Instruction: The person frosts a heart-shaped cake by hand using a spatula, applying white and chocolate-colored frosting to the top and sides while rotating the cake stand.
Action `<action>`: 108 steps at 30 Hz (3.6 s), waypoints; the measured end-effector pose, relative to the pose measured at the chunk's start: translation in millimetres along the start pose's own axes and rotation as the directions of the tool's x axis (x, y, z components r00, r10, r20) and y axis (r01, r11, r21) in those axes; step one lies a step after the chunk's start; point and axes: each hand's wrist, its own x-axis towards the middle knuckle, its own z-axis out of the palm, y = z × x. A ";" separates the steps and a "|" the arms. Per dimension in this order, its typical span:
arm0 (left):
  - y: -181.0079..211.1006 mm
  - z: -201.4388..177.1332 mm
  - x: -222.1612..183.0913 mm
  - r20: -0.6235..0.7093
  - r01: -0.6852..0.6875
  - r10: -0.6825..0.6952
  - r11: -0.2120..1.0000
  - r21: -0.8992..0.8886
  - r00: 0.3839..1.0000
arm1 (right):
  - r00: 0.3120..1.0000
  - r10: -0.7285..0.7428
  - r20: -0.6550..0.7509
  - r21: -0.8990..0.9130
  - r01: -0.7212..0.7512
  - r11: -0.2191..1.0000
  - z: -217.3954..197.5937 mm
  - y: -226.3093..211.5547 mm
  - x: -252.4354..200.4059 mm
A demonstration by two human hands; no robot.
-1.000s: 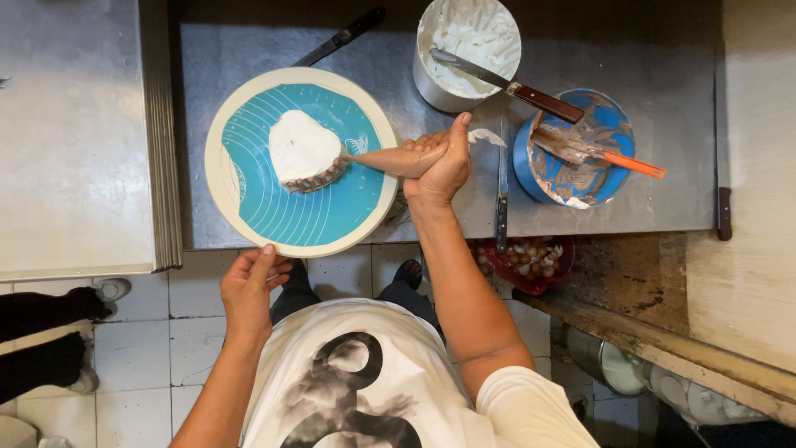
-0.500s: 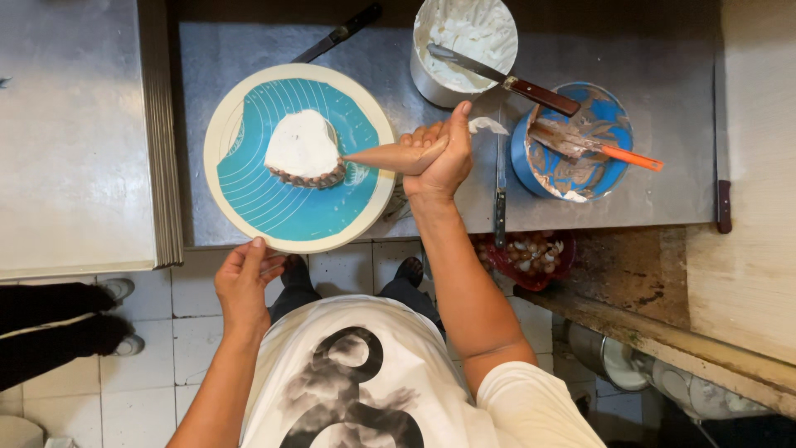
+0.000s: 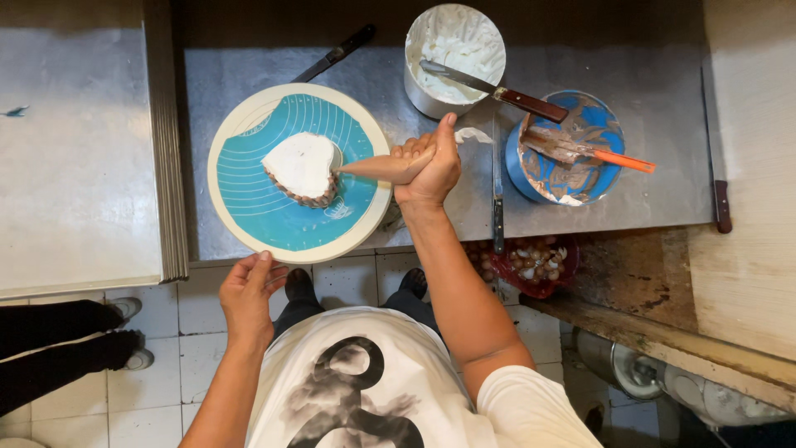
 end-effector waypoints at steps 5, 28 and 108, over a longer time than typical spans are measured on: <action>-4.1 -2.4 -4.8 0.008 0.026 -0.026 1.000 0.002 1.000 | 1.000 -0.009 -0.007 0.004 0.009 1.000 -10.8 9.7 4.0; 0.0 -2.7 -7.5 -0.023 0.016 -0.017 1.000 -0.013 1.000 | 1.000 -0.009 0.020 0.032 0.008 0.999 -8.2 -5.5 -4.7; -37.6 -0.2 5.8 -0.136 0.038 -0.054 0.993 -0.115 0.989 | 0.928 0.232 -0.291 0.275 -0.151 0.949 -121.3 -38.2 52.1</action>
